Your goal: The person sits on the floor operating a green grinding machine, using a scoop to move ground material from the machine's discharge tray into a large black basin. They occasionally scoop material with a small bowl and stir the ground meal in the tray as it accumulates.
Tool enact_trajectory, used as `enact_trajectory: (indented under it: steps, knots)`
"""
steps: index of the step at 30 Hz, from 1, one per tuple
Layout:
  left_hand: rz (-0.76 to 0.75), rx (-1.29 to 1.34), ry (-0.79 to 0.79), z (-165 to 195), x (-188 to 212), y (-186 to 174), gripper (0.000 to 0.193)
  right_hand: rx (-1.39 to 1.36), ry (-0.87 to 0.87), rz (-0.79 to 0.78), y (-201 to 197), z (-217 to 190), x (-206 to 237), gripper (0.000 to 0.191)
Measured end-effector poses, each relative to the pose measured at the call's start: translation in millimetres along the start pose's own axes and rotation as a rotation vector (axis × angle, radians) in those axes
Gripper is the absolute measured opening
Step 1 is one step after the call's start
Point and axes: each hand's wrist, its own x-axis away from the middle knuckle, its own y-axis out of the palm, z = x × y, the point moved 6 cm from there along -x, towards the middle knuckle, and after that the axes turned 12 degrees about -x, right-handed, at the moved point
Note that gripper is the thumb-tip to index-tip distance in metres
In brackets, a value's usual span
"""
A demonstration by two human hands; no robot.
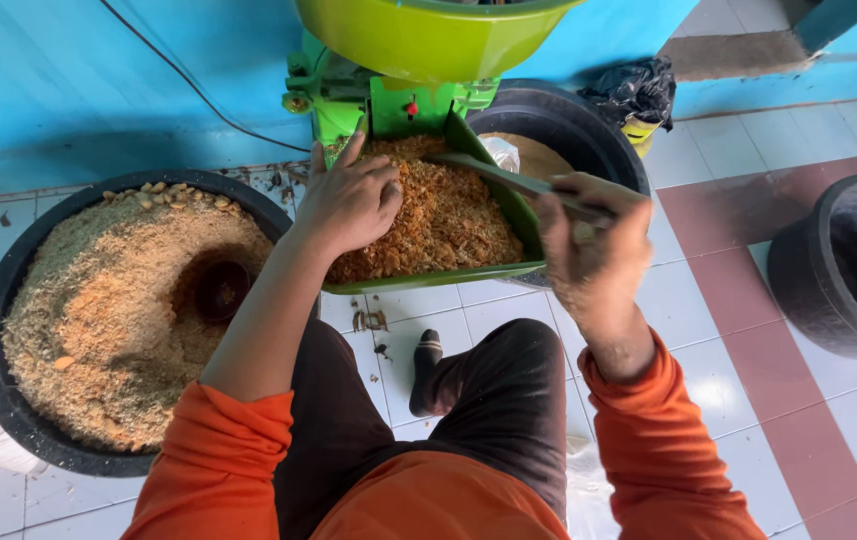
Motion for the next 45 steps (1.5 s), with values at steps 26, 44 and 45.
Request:
enact_trajectory:
  steps: [26,44,45]
  knots:
    - [0.079,0.145,0.022,0,5,-11,0.035,-0.003,0.091,-0.004,43,18,28,0.033]
    - [-0.013,-0.032,0.041,7,2,-8,0.05,-0.076,-0.085,0.201,-30,-22,12,0.024]
    - [-0.069,-0.042,0.031,7,2,-6,0.051,-0.026,-0.084,0.167,-26,-23,9,0.025]
